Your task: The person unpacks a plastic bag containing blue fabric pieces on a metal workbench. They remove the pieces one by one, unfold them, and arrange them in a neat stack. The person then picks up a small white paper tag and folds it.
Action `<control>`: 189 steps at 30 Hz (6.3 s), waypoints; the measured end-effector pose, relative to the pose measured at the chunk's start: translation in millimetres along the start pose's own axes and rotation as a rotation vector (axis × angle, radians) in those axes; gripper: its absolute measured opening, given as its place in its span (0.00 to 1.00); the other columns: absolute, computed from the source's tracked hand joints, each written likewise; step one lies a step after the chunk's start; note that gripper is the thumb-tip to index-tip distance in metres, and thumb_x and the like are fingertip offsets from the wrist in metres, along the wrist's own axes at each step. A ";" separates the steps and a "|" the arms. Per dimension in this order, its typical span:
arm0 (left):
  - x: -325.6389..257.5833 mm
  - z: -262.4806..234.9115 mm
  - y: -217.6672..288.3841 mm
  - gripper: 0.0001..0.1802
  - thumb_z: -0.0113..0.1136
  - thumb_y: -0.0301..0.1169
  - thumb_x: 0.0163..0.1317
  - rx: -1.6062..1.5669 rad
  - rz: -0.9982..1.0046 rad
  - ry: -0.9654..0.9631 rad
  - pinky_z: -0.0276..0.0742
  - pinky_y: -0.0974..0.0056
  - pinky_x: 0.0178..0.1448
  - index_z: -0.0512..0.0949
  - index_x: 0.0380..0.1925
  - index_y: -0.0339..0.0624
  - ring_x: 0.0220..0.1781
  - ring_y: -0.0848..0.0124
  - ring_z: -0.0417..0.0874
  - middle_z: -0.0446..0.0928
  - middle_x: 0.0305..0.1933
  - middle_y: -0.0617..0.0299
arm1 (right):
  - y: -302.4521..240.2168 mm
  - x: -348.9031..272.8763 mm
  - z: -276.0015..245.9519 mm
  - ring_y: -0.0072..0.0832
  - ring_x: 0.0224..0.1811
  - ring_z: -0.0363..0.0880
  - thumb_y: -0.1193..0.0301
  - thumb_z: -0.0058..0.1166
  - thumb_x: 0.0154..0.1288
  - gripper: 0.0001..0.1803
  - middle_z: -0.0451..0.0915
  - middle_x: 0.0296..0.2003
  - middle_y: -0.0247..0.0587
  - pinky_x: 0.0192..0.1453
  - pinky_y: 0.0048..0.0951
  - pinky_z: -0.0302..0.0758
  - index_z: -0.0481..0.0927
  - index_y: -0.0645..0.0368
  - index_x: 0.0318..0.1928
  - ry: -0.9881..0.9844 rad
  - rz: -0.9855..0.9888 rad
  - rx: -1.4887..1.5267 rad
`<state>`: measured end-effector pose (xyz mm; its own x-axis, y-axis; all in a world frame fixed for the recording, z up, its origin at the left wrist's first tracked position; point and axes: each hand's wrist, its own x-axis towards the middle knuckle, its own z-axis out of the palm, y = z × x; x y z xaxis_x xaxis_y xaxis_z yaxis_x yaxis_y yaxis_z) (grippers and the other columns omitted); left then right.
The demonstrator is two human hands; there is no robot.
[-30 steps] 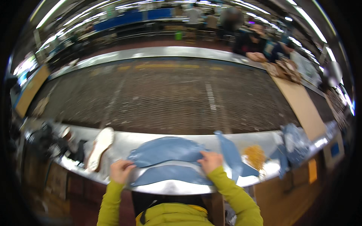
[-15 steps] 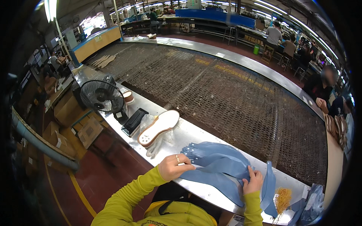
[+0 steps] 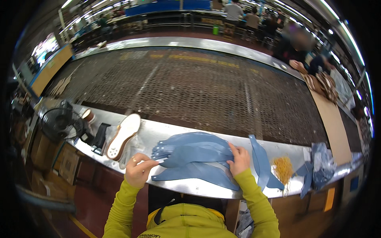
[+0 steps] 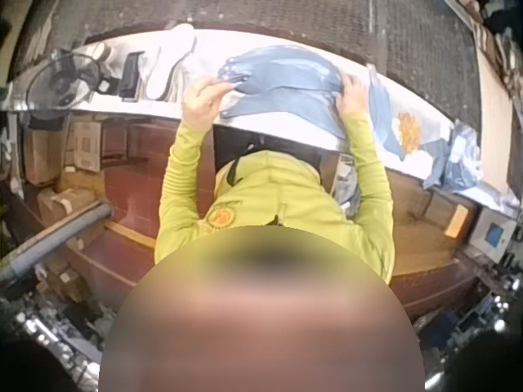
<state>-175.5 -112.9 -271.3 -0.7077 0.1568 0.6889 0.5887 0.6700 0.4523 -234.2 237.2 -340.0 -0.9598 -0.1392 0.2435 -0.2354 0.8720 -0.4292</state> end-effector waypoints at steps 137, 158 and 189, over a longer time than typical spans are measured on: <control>6.5 59.1 -31.7 0.06 0.68 0.23 0.52 -0.339 -0.668 -0.188 0.73 0.72 0.30 0.81 0.29 0.33 0.24 0.77 0.77 0.79 0.24 0.60 | 9.7 -32.2 -27.9 0.37 0.48 0.74 0.68 0.68 0.47 0.18 0.78 0.40 0.37 0.51 0.38 0.67 0.80 0.55 0.41 -0.191 0.226 -0.080; 24.3 67.2 -23.7 0.04 0.66 0.21 0.55 -0.455 -0.631 -0.065 0.76 0.74 0.31 0.83 0.30 0.32 0.25 0.76 0.81 0.79 0.27 0.59 | 30.9 -54.1 -39.1 0.34 0.26 0.81 0.71 0.68 0.48 0.10 0.82 0.23 0.41 0.36 0.32 0.77 0.84 0.61 0.31 -0.239 0.544 0.337; -75.0 8.6 -18.8 0.09 0.65 0.25 0.55 -0.162 -0.815 -0.334 0.73 0.71 0.29 0.83 0.36 0.32 0.23 0.73 0.79 0.74 0.29 0.57 | -1.5 -60.3 -49.2 0.25 0.28 0.78 0.74 0.64 0.54 0.08 0.83 0.29 0.40 0.35 0.26 0.74 0.84 0.63 0.35 -0.444 0.245 0.263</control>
<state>-136.8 -131.0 -336.3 -0.9921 -0.1032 -0.0710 -0.1169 0.5587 0.8211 -168.5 267.4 -311.2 -0.9498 -0.1813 -0.2550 0.0266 0.7653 -0.6431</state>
